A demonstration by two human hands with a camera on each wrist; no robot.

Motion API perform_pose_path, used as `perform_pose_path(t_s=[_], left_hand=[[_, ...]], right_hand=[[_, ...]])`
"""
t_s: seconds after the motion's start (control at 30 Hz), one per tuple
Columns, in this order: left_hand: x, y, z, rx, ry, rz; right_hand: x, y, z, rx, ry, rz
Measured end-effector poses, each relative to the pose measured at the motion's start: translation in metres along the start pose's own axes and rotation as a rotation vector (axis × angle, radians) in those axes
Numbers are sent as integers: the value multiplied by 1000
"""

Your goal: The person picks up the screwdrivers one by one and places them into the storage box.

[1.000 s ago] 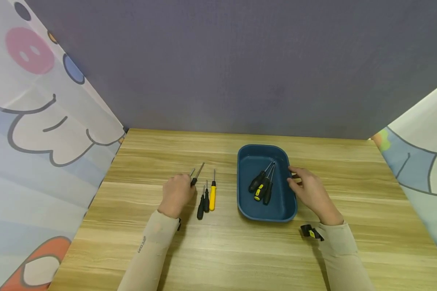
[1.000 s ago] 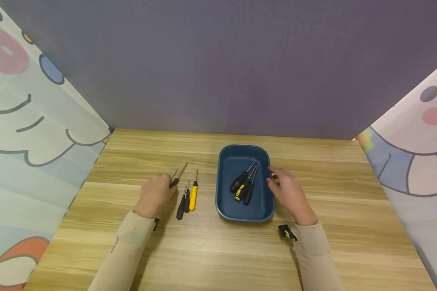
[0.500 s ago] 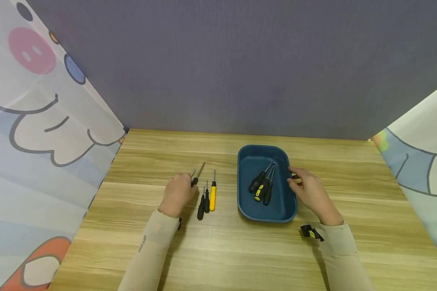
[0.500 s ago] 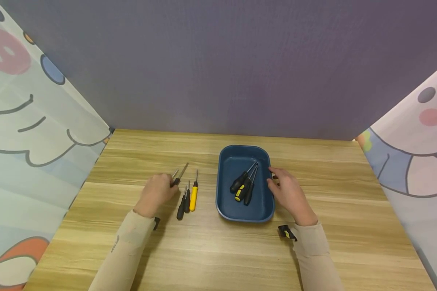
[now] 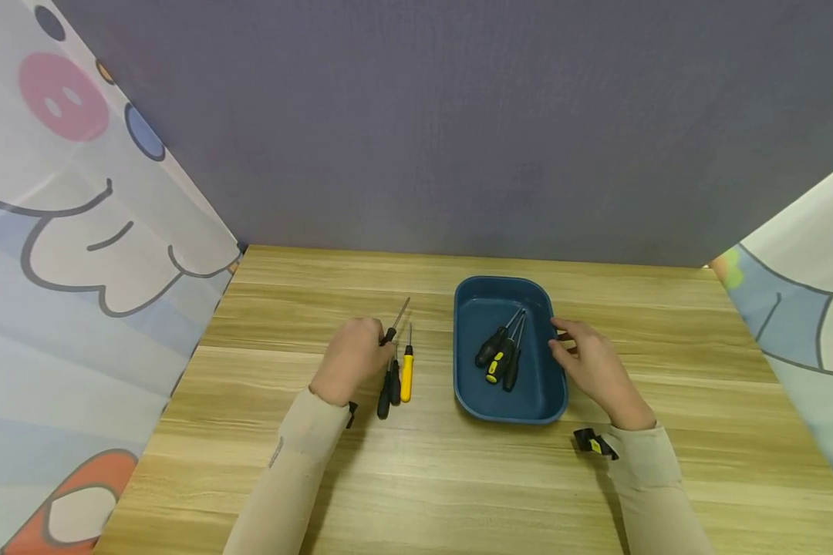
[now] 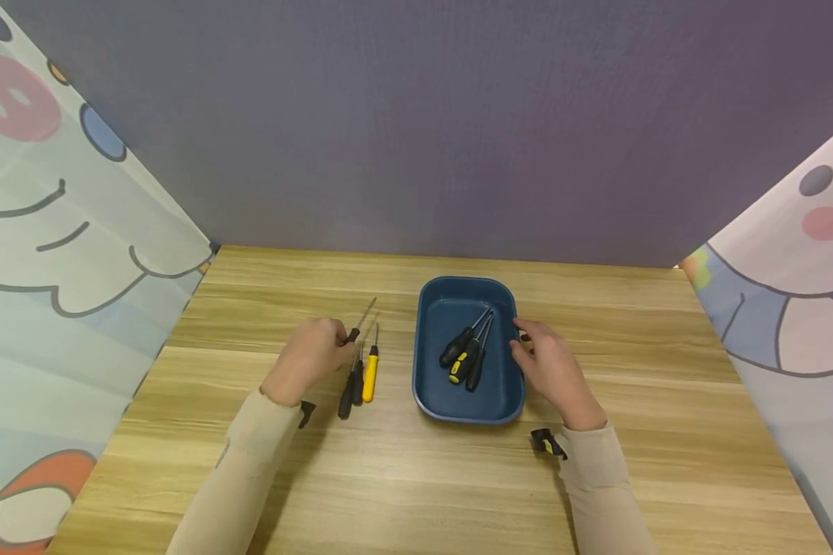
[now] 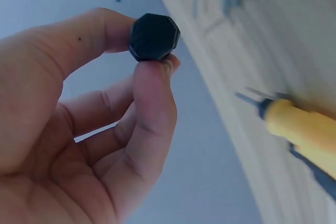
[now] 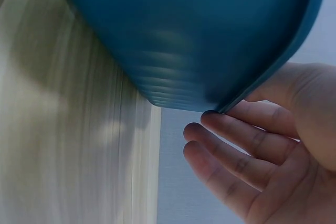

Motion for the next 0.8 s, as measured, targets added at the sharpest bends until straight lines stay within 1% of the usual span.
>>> perform_pose_path(t_s=[0.2,0.3,0.43,0.57,0.67,0.8], left_hand=[[26,-11,-5,-16,-4,66],[42,-15,-7,-18,3,126],[60,-22,-6,-22,15,179],[79,-30,-3,-25,8,225],[95,-37,2,-51,-1,255],[116,-47,11,-116,14,277]], right_hand=[[0,0,1,2,1,-4],[1,-1,2,-5,-5,0],[3,-2,3,-14,-9,3],[3,-2,3,-14,-8,0],[3,-2,3,-12,-10,1],[4,-2,3,-6,-12,-3]])
Point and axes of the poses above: each hand's wrist, its own y-axis away from the middle knuckle, its own z-axis out of the palm, x = y × z, the point moved 6 cm from there along -y, towards the middle knuckle, and after that the axes turned 7 degrees about y, right-handed, at the moved point
